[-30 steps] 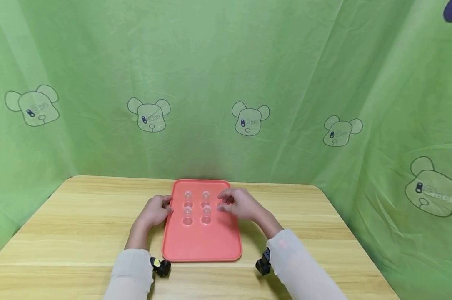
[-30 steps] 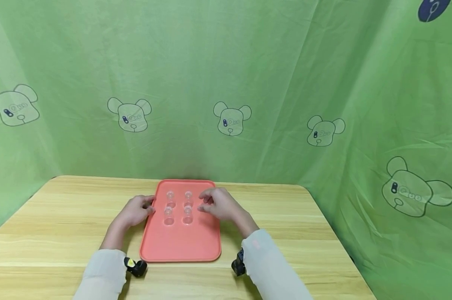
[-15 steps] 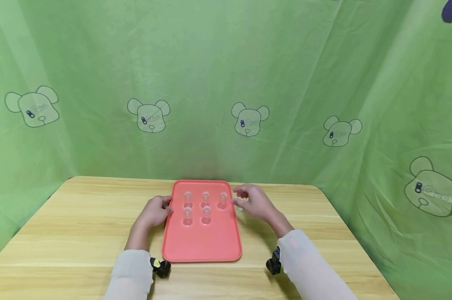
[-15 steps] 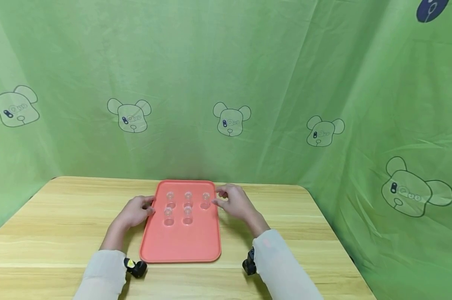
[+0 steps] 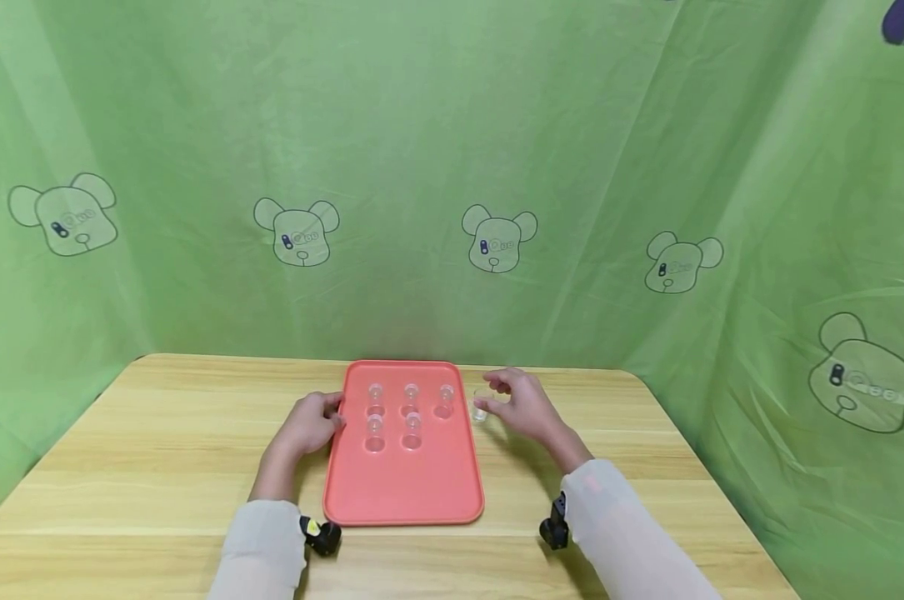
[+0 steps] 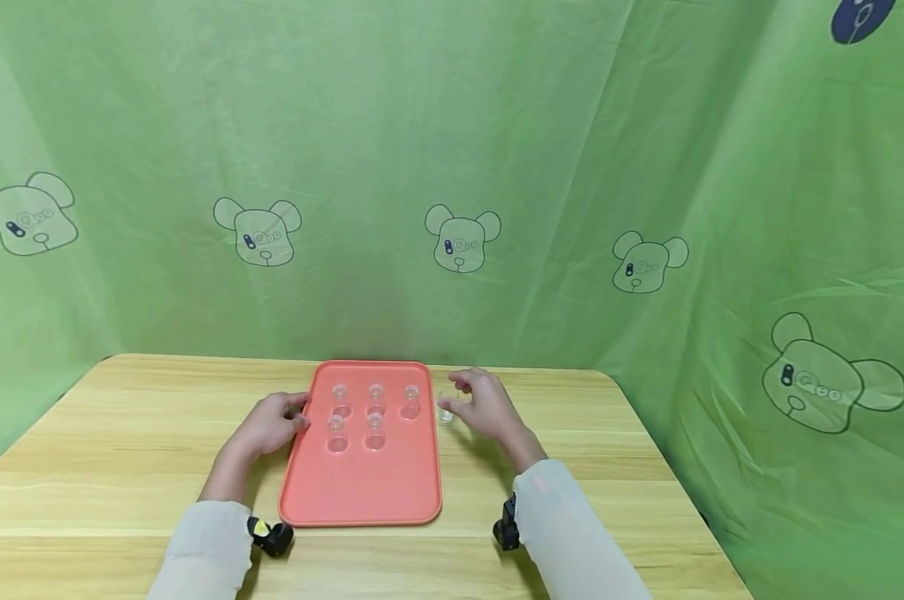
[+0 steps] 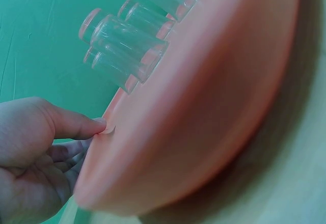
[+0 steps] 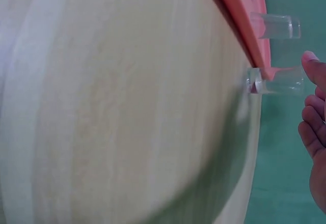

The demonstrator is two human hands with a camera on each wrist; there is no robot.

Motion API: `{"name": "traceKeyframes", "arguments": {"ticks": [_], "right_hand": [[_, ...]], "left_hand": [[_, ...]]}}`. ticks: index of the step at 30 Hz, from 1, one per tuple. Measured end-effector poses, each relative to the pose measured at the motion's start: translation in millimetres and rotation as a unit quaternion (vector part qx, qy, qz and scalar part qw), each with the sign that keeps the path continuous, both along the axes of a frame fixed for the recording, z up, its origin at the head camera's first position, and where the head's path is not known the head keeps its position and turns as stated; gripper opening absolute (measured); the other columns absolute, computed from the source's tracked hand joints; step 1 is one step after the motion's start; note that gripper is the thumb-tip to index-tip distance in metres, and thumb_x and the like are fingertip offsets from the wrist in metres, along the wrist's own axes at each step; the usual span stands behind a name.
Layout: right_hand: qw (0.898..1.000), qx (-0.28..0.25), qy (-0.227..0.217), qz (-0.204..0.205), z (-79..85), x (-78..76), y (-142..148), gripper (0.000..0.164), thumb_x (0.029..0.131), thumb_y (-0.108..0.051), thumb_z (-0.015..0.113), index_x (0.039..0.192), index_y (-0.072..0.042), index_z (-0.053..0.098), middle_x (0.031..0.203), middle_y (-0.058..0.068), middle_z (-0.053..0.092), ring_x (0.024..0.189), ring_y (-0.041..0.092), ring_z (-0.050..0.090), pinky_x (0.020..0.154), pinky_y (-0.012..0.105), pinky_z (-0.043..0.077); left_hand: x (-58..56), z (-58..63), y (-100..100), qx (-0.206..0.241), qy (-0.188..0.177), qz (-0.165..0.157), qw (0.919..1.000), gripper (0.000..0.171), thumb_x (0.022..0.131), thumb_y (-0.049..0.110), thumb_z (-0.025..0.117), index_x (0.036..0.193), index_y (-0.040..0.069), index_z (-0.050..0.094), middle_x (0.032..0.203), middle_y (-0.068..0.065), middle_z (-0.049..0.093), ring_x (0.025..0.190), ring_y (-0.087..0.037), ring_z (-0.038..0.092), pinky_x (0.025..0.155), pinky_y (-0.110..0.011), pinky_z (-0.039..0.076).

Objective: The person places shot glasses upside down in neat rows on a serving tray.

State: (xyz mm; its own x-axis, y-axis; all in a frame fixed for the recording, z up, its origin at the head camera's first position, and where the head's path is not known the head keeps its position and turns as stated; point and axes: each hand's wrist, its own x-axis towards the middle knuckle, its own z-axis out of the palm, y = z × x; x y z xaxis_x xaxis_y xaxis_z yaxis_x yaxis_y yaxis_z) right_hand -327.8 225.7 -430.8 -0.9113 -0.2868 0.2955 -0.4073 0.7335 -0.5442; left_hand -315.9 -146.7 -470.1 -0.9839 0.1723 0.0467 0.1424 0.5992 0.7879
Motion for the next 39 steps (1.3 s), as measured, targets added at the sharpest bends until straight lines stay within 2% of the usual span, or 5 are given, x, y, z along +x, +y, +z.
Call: {"name": "traceKeyframes", "arguments": {"ticks": [7, 15, 22, 28, 39], "right_hand": [[1.0, 0.006, -0.026, -0.016, -8.3, -4.5, 3, 0.056, 0.087, -0.026, 0.083, 0.13, 0.006, 0.065, 0.116, 0.018, 0.068, 0.106, 0.032, 0.064, 0.094, 0.047, 0.053], [0.997, -0.005, -0.075, -0.03, -14.3, -9.5, 3, 0.055, 0.084, -0.023, 0.086, 0.128, 0.004, 0.067, 0.112, 0.012, 0.07, 0.104, 0.027, 0.065, 0.093, 0.043, 0.054], [0.995, -0.012, -0.1, -0.022, -19.5, -10.8, 3, 0.046, 0.082, -0.016, 0.086, 0.119, 0.006, 0.069, 0.097, 0.008, 0.069, 0.089, 0.02, 0.063, 0.083, 0.037, 0.055], [0.993, -0.007, -0.113, -0.022, -22.3, -11.8, 2, 0.032, 0.082, -0.013, 0.086, 0.106, 0.001, 0.072, 0.086, 0.005, 0.065, 0.08, 0.016, 0.058, 0.073, 0.03, 0.051], [0.99, -0.019, -0.14, -0.013, -26.3, -15.2, 2, 0.027, 0.079, -0.011, 0.088, 0.099, -0.001, 0.073, 0.077, 0.002, 0.061, 0.071, 0.013, 0.053, 0.067, 0.027, 0.047]], "left_hand": [[1.0, 0.4, 0, 0.005, -0.002, -0.002, 1.0, 0.049, 0.093, -0.003, 0.062, 0.142, -0.006, 0.057, 0.092, -0.011, 0.066, 0.08, -0.021, 0.059, 0.071, -0.032, 0.051], [1.4, 0.8, 0, 0.008, -0.001, -0.001, 1.0, 0.049, 0.093, -0.003, 0.062, 0.142, -0.005, 0.057, 0.092, -0.011, 0.067, 0.08, -0.021, 0.059, 0.071, -0.033, 0.052], [1.0, 0.2, 0, 0.01, 0.0, 0.0, 1.0, 0.05, 0.093, -0.004, 0.062, 0.142, -0.005, 0.056, 0.094, -0.012, 0.067, 0.081, -0.021, 0.059, 0.071, -0.032, 0.051], [1.9, 0.3, 0, 0.017, -0.009, 0.002, 0.9998, 0.049, 0.094, -0.004, 0.061, 0.143, -0.005, 0.055, 0.095, -0.012, 0.066, 0.081, -0.022, 0.058, 0.068, -0.031, 0.05], [0.8, -0.1, 0, 0.013, -0.002, -0.001, 0.9999, 0.05, 0.093, -0.003, 0.061, 0.143, -0.005, 0.055, 0.09, -0.011, 0.065, 0.076, -0.02, 0.058, 0.065, -0.03, 0.049]]}}
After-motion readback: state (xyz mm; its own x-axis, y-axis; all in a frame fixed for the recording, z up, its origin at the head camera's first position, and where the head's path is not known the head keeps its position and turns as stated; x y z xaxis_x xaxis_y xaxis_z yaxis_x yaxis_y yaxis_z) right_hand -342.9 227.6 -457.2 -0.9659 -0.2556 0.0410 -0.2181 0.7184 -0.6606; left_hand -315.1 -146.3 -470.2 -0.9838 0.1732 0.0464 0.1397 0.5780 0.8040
